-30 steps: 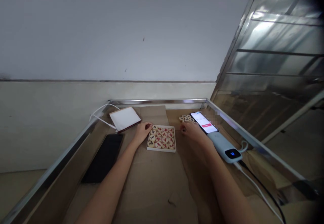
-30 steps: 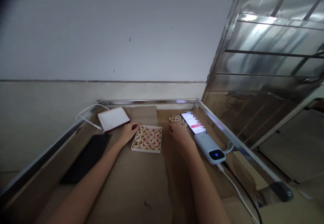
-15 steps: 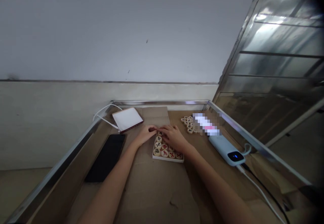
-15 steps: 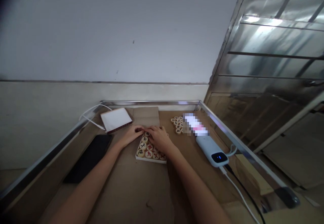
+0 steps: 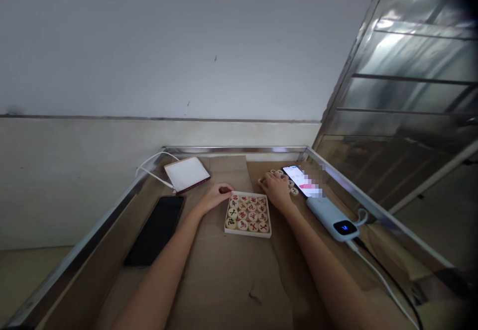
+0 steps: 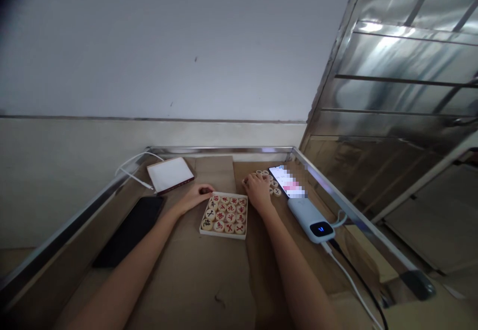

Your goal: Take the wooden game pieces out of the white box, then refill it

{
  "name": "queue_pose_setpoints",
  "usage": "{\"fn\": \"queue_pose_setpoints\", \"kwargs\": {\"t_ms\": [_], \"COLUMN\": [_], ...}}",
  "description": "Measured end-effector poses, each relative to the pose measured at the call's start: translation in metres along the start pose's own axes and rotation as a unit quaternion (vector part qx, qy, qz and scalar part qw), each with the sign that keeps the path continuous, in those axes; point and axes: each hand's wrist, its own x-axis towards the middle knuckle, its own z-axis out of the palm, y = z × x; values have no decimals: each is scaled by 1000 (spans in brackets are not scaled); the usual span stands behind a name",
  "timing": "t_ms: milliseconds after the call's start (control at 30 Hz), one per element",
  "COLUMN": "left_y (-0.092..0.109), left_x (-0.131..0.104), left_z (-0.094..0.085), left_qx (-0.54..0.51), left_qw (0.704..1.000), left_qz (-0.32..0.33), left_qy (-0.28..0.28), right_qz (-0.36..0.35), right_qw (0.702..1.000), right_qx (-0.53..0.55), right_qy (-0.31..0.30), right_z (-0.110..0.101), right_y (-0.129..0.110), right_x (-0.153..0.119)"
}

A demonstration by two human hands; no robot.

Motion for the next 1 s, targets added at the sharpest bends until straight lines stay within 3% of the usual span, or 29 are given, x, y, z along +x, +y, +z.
{"fn": "queue_pose_setpoints", "kwargs": {"t_ms": [233, 333, 433, 500, 633, 767, 867, 1000], "left_y": [-6, -9, -10, -10, -9, -10, -9, -9], "left_x": [1, 2, 4, 4, 4, 3, 3, 2], "left_z": [2, 2, 1, 1, 1, 1, 1, 1], "left_qx": [-6, 2, 8, 3, 9, 14, -4, -12], "left_qw": [1000, 1000, 1000, 999, 999, 1000, 1000, 1000], "left_qz": [4, 12, 17, 26, 30, 17, 14, 5], "left_qy": [18, 20, 24, 21, 16, 22, 19, 17], "right_qz": [5, -90, -217, -238, -200, -86, -1, 3], "right_qw": [999, 990, 936, 923, 937, 964, 993, 1000], "right_qx": [-50, 86, 231, 255, 249, 232, 115, -12], "right_qy": [11, -60, -151, -159, -143, -94, -38, -25], "right_z": [-11, -17, -22, -23, -22, -18, -15, -11], "right_y": [6, -13, -41, -56, -61, -33, -8, 17], "right_x": [-1, -2, -9, -15, -17, -7, -2, -3]}}
